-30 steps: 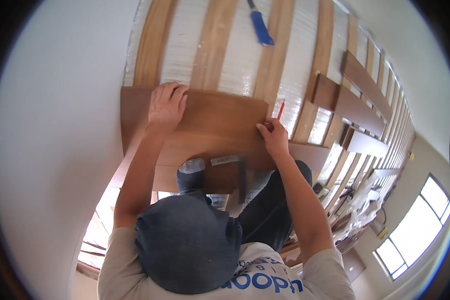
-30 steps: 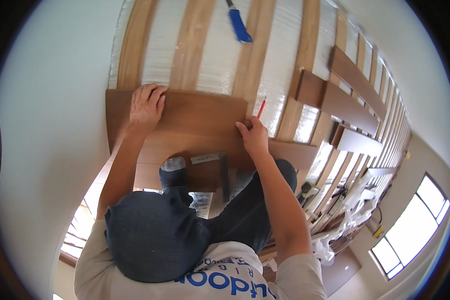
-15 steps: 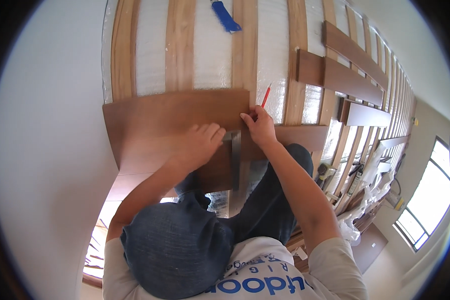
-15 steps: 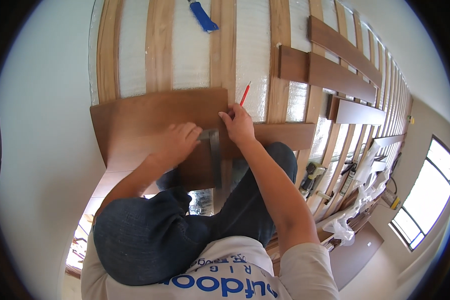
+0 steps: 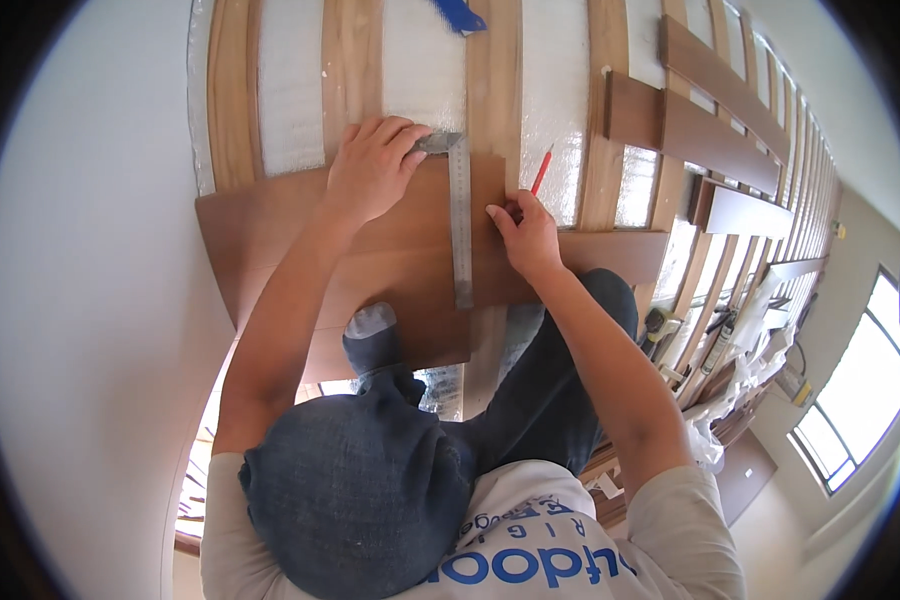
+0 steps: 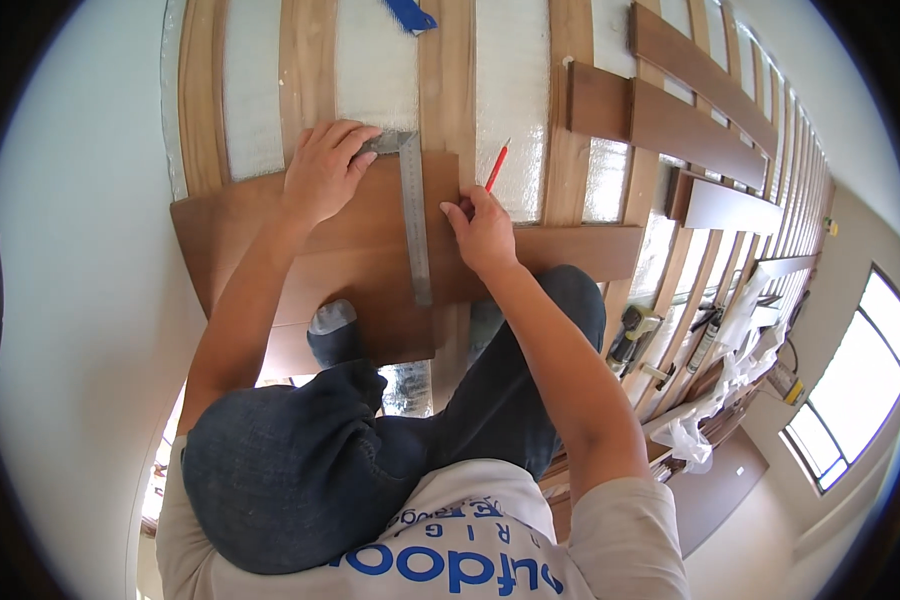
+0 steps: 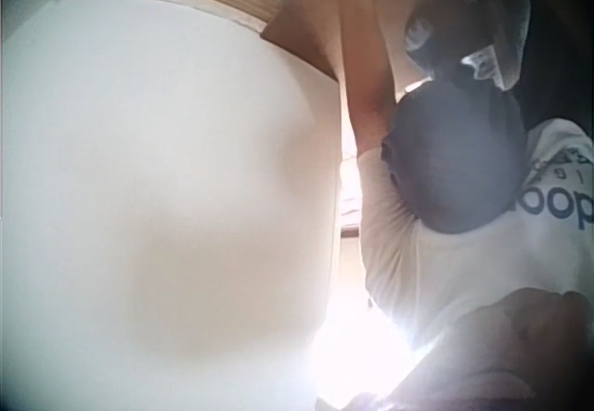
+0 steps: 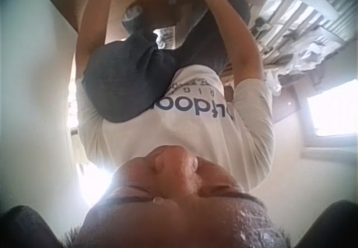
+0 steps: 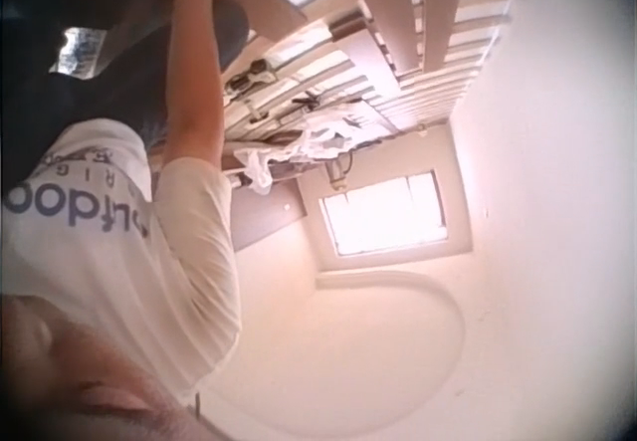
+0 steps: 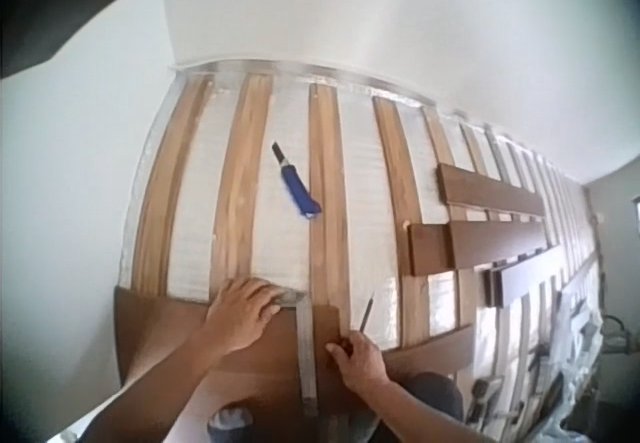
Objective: The person installs wooden floorboards by aligning them on a subfloor, securing them using a nail gun, and marking measurements with a pencil and L-square tool.
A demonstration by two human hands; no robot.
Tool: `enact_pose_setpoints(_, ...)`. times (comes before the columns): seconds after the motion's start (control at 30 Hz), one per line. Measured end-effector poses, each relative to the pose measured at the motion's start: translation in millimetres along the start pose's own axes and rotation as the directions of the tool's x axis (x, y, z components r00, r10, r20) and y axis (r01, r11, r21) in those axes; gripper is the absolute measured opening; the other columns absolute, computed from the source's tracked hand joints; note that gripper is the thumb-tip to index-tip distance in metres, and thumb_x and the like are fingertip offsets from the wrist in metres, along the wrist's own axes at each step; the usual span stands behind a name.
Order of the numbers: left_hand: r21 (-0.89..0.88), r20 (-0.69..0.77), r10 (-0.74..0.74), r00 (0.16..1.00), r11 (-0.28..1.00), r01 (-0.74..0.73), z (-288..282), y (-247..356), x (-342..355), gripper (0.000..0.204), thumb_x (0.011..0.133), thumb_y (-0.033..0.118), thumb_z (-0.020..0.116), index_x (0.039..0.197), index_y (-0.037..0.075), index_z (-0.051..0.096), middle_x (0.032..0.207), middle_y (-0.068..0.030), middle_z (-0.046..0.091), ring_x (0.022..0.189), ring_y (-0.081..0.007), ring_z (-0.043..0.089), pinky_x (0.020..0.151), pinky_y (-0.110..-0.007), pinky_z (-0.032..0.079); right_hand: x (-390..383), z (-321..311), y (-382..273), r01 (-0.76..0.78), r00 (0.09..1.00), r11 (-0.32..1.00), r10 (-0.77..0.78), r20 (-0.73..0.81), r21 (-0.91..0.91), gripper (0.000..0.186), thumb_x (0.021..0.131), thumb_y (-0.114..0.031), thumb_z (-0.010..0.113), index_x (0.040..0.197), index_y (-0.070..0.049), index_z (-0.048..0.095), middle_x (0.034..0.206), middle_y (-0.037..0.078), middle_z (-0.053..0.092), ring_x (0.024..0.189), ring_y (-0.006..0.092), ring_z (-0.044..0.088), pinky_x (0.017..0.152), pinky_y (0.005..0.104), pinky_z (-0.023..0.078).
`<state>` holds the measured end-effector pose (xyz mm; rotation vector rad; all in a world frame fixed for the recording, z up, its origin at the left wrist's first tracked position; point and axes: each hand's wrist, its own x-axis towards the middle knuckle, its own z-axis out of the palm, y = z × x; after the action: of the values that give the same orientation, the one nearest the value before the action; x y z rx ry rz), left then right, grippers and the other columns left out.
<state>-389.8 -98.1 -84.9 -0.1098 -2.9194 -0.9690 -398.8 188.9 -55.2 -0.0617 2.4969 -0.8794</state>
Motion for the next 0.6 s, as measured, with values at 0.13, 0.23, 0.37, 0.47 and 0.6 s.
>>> enact_pose_setpoints(0.13, -0.07, -0.01, 0.06, 0.998, 0.996, -0.061, -1.2, 0.7, -2.2, 0.029, 0.099, 0.021, 0.074, 0.127, 0.016, 0.074, 0.121, 0.0012, 0.07, 0.111, -0.0226, 0.067, 0.099, -0.04, 0.05, -0.1, 1.2, 2.0, -0.004, 1.0, 0.999, 0.004, 0.003, 0.052, 0.032, 0.097, -0.024, 0.082, 0.112, 0.001, 0.068, 0.09, 0.016, 0.072, 0.081, 0.0322, 0.07, 0.075, 0.0412, 0.056)
enact_pose_setpoints(0.23, -0.085, -0.04, 0.088, 0.995, 0.992, -0.092, -3.4, 0.6, -1.5, 0.026, 0.098, 0.019, 0.075, 0.124, 0.015, 0.076, 0.118, -0.0002, 0.072, 0.105, -0.0244, 0.07, 0.093, -0.039, 0.054, -0.1, 2.5, 2.9, -0.003, 1.0, 0.998, 0.004, -0.005, 0.066, 0.031, 0.097, -0.024, 0.081, 0.111, 0.001, 0.068, 0.09, 0.016, 0.072, 0.081, 0.0308, 0.069, 0.075, 0.0403, 0.056)
enact_pose_setpoints(0.37, -0.163, -0.039, 0.073, 0.997, 0.983, -0.079, -4.1, 0.6, -1.1, 0.026, 0.095, 0.015, 0.078, 0.122, 0.015, 0.078, 0.121, -0.0029, 0.074, 0.106, -0.0279, 0.069, 0.092, -0.041, 0.057, 0.1, 2.3, 2.5, -0.004, 1.0, 0.996, 0.005, -0.017, 0.087, 0.03, 0.097, -0.024, 0.082, 0.111, 0.0, 0.069, 0.091, 0.014, 0.072, 0.081, 0.0291, 0.069, 0.076, 0.0394, 0.056)
enact_pose_setpoints(0.47, -0.171, -0.062, 0.105, 0.993, 0.979, -0.114, -1.4, -2.6, -2.0, 0.024, 0.094, 0.012, 0.079, 0.117, 0.016, 0.08, 0.121, -0.0016, 0.076, 0.105, -0.0271, 0.07, 0.091, -0.04, 0.059, -0.9, 2.9, 2.1, -0.021, 1.0, 0.993, 0.022, -0.007, 0.113, 0.03, 0.097, -0.024, 0.082, 0.111, -0.001, 0.069, 0.091, 0.014, 0.071, 0.08, 0.0285, 0.068, 0.076, 0.0392, 0.056)
enact_pose_setpoints(0.6, -0.124, -0.054, 0.129, 0.99, 0.983, -0.135, 0.2, -3.7, -3.8, 0.023, 0.094, 0.009, 0.077, 0.115, 0.018, 0.081, 0.124, 0.0012, 0.076, 0.106, -0.0253, 0.071, 0.094, -0.039, 0.058, -1.2, 5.5, 5.7, -0.008, 1.0, 0.994, 0.01, -0.02, 0.111, 0.03, 0.097, -0.024, 0.082, 0.111, -0.001, 0.069, 0.09, 0.014, 0.071, 0.081, 0.0285, 0.068, 0.076, 0.039, 0.056)
